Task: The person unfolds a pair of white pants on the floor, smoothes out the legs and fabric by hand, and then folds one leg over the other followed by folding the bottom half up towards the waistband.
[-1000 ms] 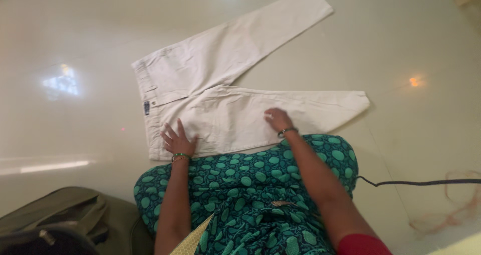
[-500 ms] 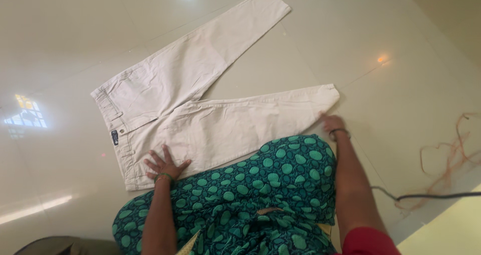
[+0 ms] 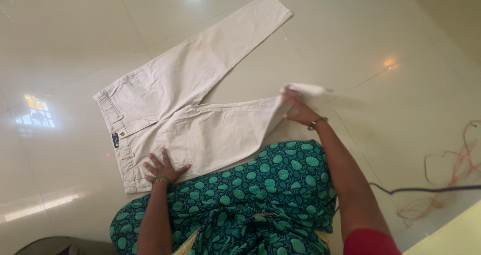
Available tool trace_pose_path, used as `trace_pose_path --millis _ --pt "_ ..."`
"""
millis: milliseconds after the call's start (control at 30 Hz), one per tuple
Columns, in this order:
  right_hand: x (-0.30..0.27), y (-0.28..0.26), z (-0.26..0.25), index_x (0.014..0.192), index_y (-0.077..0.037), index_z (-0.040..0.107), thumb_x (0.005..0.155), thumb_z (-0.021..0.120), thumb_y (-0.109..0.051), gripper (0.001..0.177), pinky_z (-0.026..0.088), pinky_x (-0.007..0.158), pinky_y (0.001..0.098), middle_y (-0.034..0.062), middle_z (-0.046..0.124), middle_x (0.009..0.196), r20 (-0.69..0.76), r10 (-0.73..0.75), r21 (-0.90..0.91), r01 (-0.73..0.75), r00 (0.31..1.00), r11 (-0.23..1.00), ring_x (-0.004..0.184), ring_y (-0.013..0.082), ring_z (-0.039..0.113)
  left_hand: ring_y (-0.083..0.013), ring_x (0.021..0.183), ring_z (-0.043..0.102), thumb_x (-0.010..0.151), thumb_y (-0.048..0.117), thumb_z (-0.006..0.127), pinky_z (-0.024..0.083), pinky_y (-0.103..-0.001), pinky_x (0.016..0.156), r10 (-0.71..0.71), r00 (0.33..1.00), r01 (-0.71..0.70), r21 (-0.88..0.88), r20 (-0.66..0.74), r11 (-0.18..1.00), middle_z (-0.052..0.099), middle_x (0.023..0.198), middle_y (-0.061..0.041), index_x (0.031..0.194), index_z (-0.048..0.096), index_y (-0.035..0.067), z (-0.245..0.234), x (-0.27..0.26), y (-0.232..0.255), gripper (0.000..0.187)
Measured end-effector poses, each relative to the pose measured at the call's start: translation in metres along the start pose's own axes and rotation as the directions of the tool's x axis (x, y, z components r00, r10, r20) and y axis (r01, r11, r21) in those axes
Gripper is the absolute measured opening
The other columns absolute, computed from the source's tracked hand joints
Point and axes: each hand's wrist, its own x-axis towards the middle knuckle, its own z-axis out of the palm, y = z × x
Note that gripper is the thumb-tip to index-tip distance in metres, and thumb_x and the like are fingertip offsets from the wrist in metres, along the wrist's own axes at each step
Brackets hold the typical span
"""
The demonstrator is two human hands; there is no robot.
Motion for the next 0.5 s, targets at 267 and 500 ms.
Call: trace_pose_path --millis 267,500 --pt "0.063 0.047 0.052 0.149 -0.019 0.049 0.083 0.074 -0.015 0.071 0.038 0.117 0.0422 0.0160 0.037 0.160 0.113 0.180 -0.256 -0.146 0.977 0.955 0.146 0.0365 0.039 -0.0487 0.146 -0.038 0.056 0.092 0.071 0.000 -0.078 0.113 0.004 1.000 -0.005 0.011 0.022 1.000 -0.043 0.162 -0.016 0.158 -0.025 0.040 -0.004 -0.006 0.000 0.149" --pt "0.094 0.069 0.048 0.149 -0.008 0.045 0.081 0.078 -0.027 0.077 0.047 0.107 0.0425 0.0218 0.063 0.132 -0.293 0.498 0.194 -0.459 0.816 0.867 0.125 0.0367 0.059 -0.0520 0.143 -0.041 0.054 0.087 0.079 -0.002 -0.079 0.112 0.047 0.998 -0.048 0.030 0.039 0.998 -0.046 0.159 -0.021 0.157 -0.030 0.035 -0.009 -0.013 0.000 0.159"
